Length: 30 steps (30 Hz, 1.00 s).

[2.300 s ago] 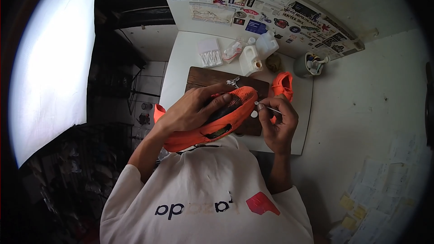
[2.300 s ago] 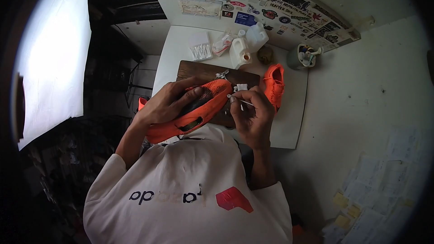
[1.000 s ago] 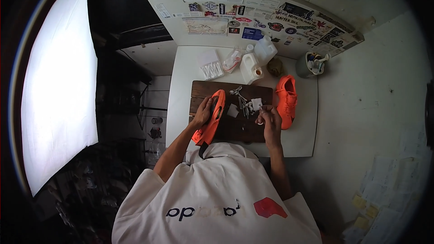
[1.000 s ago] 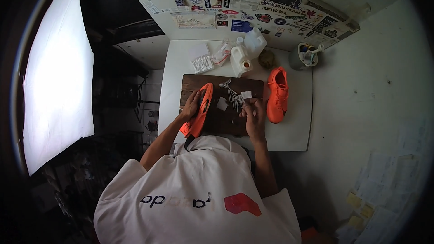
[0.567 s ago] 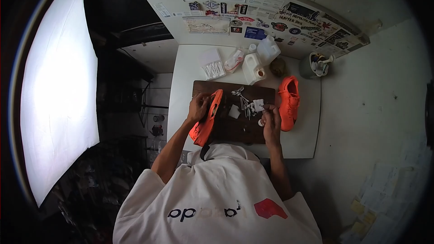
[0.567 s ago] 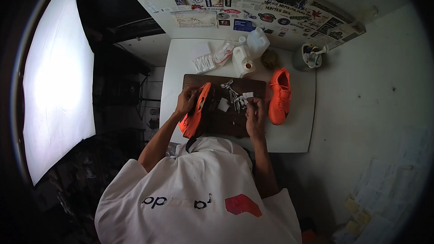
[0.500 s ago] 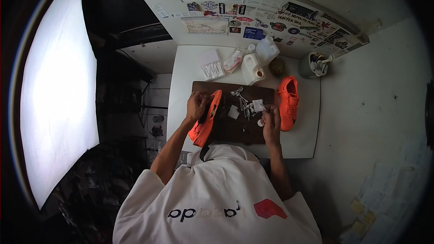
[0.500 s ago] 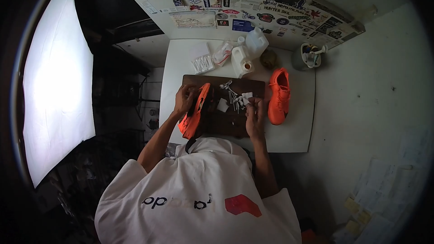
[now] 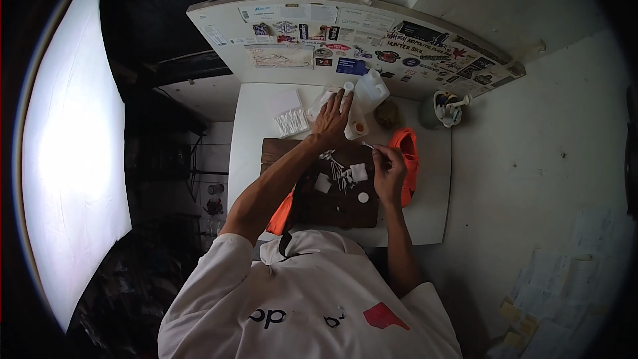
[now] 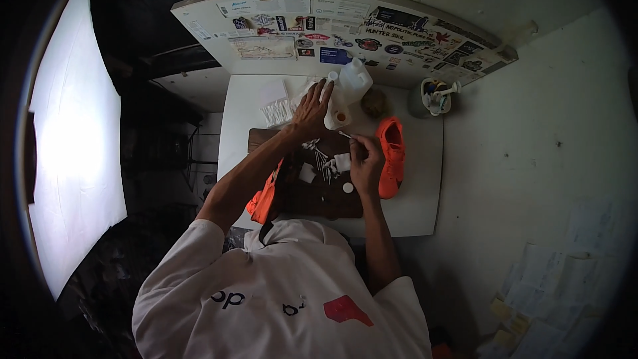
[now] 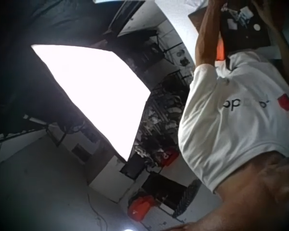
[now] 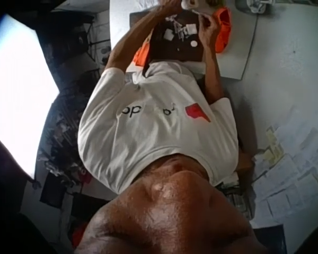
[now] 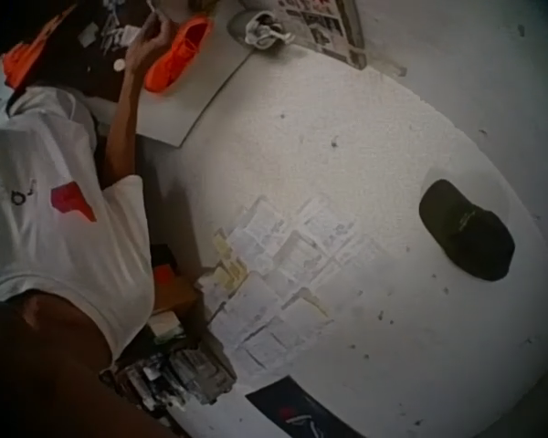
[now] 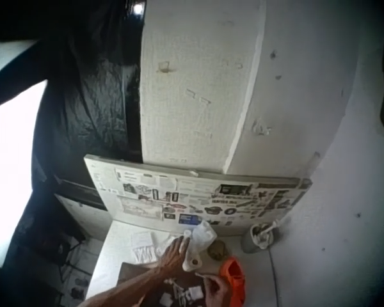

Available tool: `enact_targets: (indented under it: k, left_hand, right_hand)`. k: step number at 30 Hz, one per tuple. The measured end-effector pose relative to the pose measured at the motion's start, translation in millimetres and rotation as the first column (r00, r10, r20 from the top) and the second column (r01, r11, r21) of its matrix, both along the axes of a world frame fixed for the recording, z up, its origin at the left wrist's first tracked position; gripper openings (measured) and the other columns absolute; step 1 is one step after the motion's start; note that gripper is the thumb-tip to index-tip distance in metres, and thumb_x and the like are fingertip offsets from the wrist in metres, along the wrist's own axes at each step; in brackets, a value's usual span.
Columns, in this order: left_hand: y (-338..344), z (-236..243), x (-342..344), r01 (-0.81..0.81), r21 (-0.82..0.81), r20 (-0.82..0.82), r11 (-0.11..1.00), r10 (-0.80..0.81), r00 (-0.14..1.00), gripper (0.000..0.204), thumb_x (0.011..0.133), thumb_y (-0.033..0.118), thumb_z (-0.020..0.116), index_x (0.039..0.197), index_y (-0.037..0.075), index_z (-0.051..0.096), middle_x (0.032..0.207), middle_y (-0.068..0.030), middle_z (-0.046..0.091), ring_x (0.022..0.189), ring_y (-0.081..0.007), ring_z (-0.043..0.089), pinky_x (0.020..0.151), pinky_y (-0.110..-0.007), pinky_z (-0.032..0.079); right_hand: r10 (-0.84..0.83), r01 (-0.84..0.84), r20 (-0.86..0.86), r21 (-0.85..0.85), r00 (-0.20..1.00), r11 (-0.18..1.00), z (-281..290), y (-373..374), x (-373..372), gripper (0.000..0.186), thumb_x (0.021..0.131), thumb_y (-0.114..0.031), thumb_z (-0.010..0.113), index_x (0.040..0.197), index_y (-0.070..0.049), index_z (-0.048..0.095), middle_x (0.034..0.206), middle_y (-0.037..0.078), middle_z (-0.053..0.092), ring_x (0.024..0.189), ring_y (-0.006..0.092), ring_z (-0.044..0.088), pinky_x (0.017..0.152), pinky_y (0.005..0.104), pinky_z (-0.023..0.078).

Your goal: The recorder is repairing a bright orange soccer shoe by applying adhesive with a cotton swab.

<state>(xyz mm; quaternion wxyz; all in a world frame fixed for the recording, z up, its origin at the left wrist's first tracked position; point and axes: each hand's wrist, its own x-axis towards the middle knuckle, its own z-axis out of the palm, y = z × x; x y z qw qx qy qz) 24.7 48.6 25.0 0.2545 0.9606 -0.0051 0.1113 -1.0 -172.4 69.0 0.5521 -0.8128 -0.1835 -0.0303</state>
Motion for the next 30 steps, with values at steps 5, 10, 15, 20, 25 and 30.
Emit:
enact_targets:
  k: [5, 10, 15, 20, 25, 30]
  left_hand:
    - [-20.1, -20.8, 17.6, -0.051, -0.010, -0.071, 0.999, 0.050, 0.996, 0.134, 0.060, 0.039, 0.096, 0.163, -0.002, 0.022, 0.159, -0.0253, 0.039, 0.148, -0.0441, 0.037, 0.119, -0.054, 0.037]
    - [-34.5, -28.9, 7.4, -0.092, -0.011, 0.064, 0.996, 0.092, 0.994, 0.126, 0.063, 0.034, 0.093, 0.163, -0.001, 0.025, 0.157, -0.0212, 0.043, 0.147, -0.0412, 0.039, 0.116, -0.054, 0.038]
    - [-47.7, -0.2, -10.3, 0.002, -0.095, 0.047, 0.996, 0.002, 0.999, 0.117, 0.070, 0.032, 0.088, 0.164, 0.000, 0.026, 0.157, -0.0197, 0.043, 0.147, -0.0389, 0.040, 0.116, -0.051, 0.038]
    - [-56.2, -12.9, -21.3, 0.061, 0.004, 0.096, 0.998, -0.061, 0.994, 0.119, 0.071, 0.041, 0.088, 0.165, 0.002, 0.026, 0.158, -0.0170, 0.043, 0.146, -0.0364, 0.040, 0.116, -0.049, 0.038]
    - [-64.6, -27.9, -22.3, 0.066, 0.058, 0.103, 0.996, -0.072, 0.992, 0.107, 0.080, 0.048, 0.082, 0.164, 0.005, 0.031, 0.158, -0.0159, 0.045, 0.146, -0.0365, 0.042, 0.116, -0.052, 0.037]
    - [-65.1, -35.1, -23.6, 0.053, 0.113, 0.118, 0.992, -0.066, 0.991, 0.101, 0.084, 0.045, 0.077, 0.164, 0.005, 0.031, 0.159, -0.0153, 0.044, 0.147, -0.0357, 0.041, 0.117, -0.052, 0.036]
  right_hand:
    - [-0.011, 0.022, 0.092, -0.119, 0.996, 0.993, -7.5, -2.7, 24.0, 0.021, 0.098, 0.004, 0.064, 0.118, 0.001, 0.071, 0.101, 0.014, 0.064, 0.094, 0.0305, 0.068, 0.081, 0.0391, 0.053]
    - [0.041, -0.008, 0.119, -0.273, 0.992, 0.962, -1.7, 2.1, 22.7, 0.027, 0.095, 0.008, 0.062, 0.120, 0.001, 0.069, 0.103, 0.017, 0.065, 0.095, 0.0369, 0.068, 0.081, 0.0440, 0.055]
    - [0.030, -0.022, 0.014, -0.405, 0.999, 0.914, -9.6, -5.1, 16.0, 0.021, 0.091, 0.006, 0.067, 0.112, 0.001, 0.068, 0.101, 0.018, 0.068, 0.093, 0.0391, 0.069, 0.080, 0.0480, 0.055]
    - [0.045, -0.002, 0.088, -0.442, 0.995, 0.897, -33.7, -4.4, 18.3, 0.010, 0.091, 0.004, 0.071, 0.100, 0.001, 0.067, 0.090, 0.020, 0.074, 0.083, 0.0365, 0.075, 0.071, 0.0444, 0.056]
    - [0.040, -0.022, 0.023, -0.532, 0.999, 0.847, -51.1, -3.7, 23.9, 0.011, 0.088, 0.004, 0.072, 0.096, 0.001, 0.065, 0.088, 0.022, 0.074, 0.084, 0.0398, 0.074, 0.070, 0.0465, 0.056]
    - [0.046, -0.032, 0.009, -0.606, 0.999, 0.795, -51.7, 4.4, 25.3, 0.010, 0.088, 0.001, 0.071, 0.096, 0.000, 0.065, 0.087, 0.022, 0.073, 0.085, 0.0428, 0.073, 0.073, 0.0517, 0.056]
